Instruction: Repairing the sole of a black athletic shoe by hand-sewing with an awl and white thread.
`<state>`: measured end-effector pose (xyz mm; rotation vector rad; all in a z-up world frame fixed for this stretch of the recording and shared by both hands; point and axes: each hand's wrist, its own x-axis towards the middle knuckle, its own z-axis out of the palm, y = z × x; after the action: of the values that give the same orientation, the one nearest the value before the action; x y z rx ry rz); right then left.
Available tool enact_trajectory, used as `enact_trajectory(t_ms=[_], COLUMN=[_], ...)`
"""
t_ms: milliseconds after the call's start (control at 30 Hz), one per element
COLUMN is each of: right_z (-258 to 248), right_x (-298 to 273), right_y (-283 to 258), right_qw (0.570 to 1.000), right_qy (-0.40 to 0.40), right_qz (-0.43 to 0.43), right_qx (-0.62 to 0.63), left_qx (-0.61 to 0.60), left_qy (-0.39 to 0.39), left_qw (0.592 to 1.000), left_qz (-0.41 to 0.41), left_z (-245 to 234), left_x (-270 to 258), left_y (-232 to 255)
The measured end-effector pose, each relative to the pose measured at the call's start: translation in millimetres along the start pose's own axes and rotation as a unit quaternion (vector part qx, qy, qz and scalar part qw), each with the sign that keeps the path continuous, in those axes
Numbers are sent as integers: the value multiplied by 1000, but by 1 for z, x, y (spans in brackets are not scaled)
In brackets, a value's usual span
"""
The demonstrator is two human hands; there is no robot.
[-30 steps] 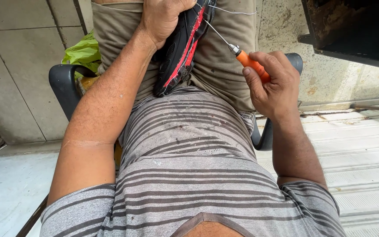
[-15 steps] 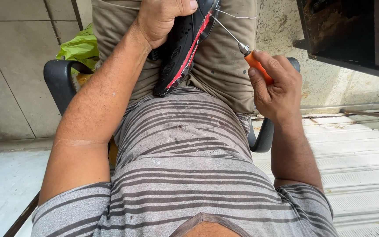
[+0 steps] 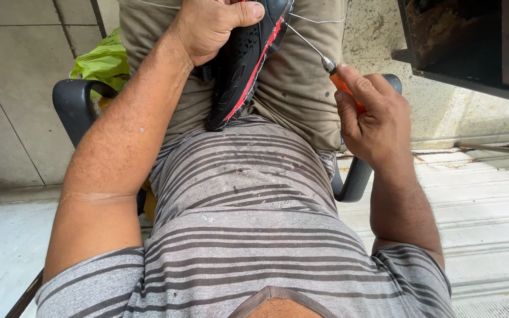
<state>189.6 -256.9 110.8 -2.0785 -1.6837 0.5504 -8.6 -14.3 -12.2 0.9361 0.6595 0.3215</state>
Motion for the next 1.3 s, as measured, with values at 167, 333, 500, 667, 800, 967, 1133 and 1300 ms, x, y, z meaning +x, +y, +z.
enact_trajectory(t_ms=[167, 333, 500, 667, 800, 967, 1133, 1300], right_z=[-2, -6, -7, -4, 1, 11, 19, 27], right_x=[1, 2, 0, -5, -4, -2, 1, 3], right_y=[-2, -4, -4, -4, -3, 2, 2, 17], right_qw=[1000, 998, 999, 1000, 1000, 1000, 998, 995], right_qy=[-10, -25, -20, -4, 4, 15, 12, 7], right_qz=[4, -3, -7, -15, -14, -16, -6, -35], right_qx=[-19, -53, -50, -26, -25, 0, 54, 90], left_qx=[20, 29, 19, 10, 35, 39, 60, 120], left_qy=[-5, 7, 1, 21, 12, 22, -11, -21], left_qw=[1000, 1000, 1000, 1000, 999, 999, 996, 990], left_qz=[11, 0, -7, -17, 3, -7, -60, -71], left_z=[0, -2, -1, -3, -4, -3, 3, -8], left_x=[0, 1, 0, -1, 3, 0, -3, 4], left_y=[1, -2, 1, -3, -4, -1, 13, 7])
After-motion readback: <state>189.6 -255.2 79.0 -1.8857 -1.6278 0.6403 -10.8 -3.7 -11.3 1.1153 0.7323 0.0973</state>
